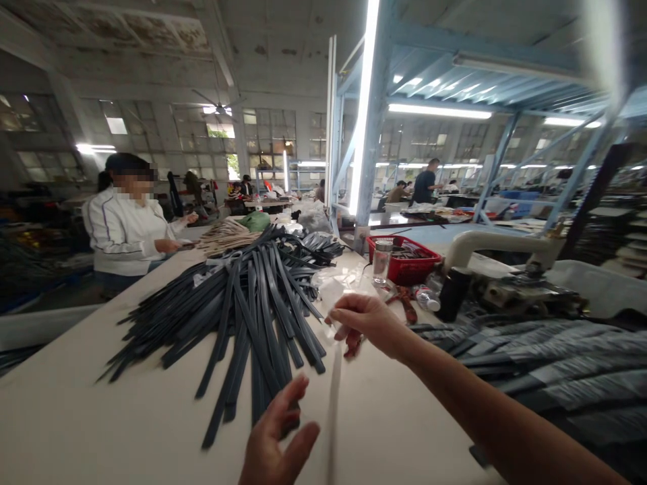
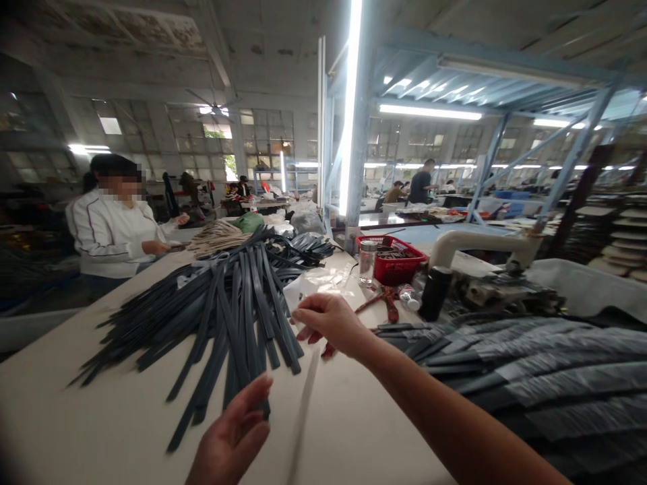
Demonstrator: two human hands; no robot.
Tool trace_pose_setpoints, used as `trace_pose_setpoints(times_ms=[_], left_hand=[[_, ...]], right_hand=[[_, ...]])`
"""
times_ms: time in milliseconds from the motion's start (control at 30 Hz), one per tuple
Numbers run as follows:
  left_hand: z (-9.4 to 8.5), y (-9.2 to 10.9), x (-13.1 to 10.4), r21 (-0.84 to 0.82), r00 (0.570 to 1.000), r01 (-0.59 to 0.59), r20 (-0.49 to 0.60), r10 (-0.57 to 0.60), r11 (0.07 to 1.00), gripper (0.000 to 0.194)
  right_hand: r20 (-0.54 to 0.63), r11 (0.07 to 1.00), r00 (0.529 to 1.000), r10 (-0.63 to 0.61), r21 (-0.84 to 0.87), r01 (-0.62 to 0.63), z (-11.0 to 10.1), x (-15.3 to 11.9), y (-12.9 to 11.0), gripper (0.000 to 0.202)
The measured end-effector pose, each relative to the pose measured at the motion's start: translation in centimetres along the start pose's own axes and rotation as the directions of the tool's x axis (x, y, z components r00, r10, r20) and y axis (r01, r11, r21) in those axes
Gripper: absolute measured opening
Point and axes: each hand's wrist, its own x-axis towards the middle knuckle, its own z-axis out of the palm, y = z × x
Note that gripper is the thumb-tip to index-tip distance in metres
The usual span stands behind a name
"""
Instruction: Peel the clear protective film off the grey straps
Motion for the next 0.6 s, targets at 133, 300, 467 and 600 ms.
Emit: trace_pose_setpoints(times_ms=[133,300,467,600], left_hand=[[4.0,2.5,2.8,0.110,0.985,-0.127,0.129,0.112,0.986,0.060],[6.3,1.8,2.0,-0.169,0.976,0.082,0.213,-0.045,0.982,0.032],[6.4,0.8,0.1,-0.269,0.957,0.234,0.232,-0.173,0.934,0.031],[6.4,0.8,-1.3,-0.250,0.926,0.324,0.284,-0.250,0.912,0.032]], right_hand=[[0.086,0.985,0.996,-0.025,0.170,0.010,2.4,-2.5,-1.6,0.027],[0.081,0.941,0.996,-0.040,0.338,0.010,3.2,-2.6,-2.4,0.024],[0.036,0.868,0.999,-0.014,0.497,-0.005,2.8,-0.7,-1.7,0.021],[-0.006,0.794,1.000,0.004,0.608,0.000,2.2,1.1,-1.2,0.014]])
